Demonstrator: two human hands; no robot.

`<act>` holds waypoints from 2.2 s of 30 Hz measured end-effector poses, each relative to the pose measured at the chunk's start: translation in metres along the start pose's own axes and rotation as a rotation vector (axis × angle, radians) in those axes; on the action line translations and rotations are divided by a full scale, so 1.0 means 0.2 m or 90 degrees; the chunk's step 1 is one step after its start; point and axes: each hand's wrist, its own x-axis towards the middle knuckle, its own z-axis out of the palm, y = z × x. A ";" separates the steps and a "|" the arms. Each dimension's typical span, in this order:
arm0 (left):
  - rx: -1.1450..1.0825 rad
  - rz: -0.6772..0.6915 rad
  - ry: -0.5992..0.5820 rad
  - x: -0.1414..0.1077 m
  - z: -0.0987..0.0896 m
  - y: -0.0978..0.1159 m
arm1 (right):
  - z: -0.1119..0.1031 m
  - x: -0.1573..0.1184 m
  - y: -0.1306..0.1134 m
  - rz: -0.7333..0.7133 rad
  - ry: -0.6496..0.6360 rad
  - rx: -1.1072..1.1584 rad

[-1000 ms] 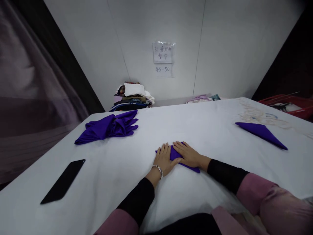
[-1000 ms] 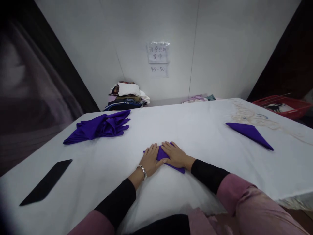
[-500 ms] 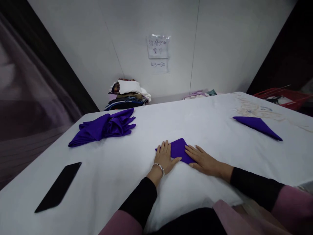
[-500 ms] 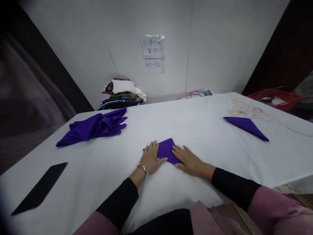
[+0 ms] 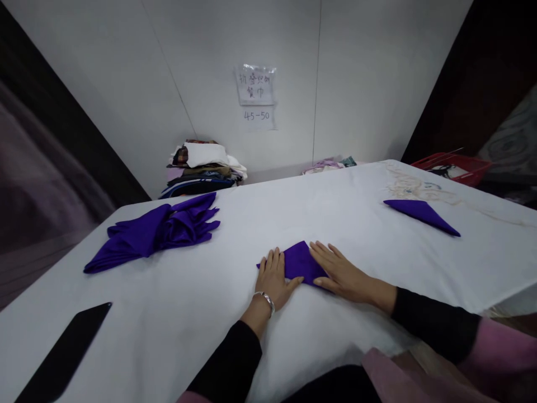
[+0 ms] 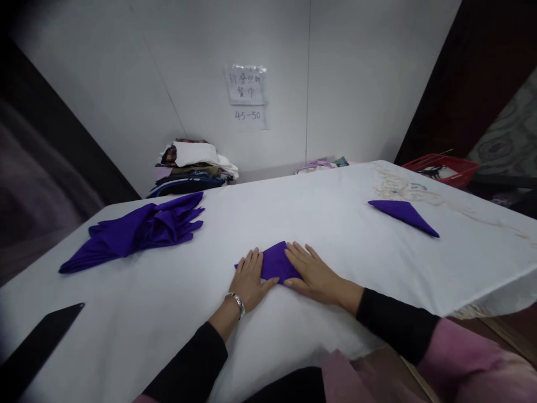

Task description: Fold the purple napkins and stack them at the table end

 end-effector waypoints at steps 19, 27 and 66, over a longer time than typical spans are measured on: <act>-0.011 0.062 0.186 0.11 0.27 -0.19 | 0.12 0.31 -0.02 0.034 0.077 0.148; -0.013 0.041 0.138 0.10 0.21 -0.15 | 0.11 0.06 0.03 0.045 0.024 0.153; -0.374 -0.133 0.162 -0.02 -0.04 -0.01 | 0.15 0.38 0.39 0.273 0.041 0.813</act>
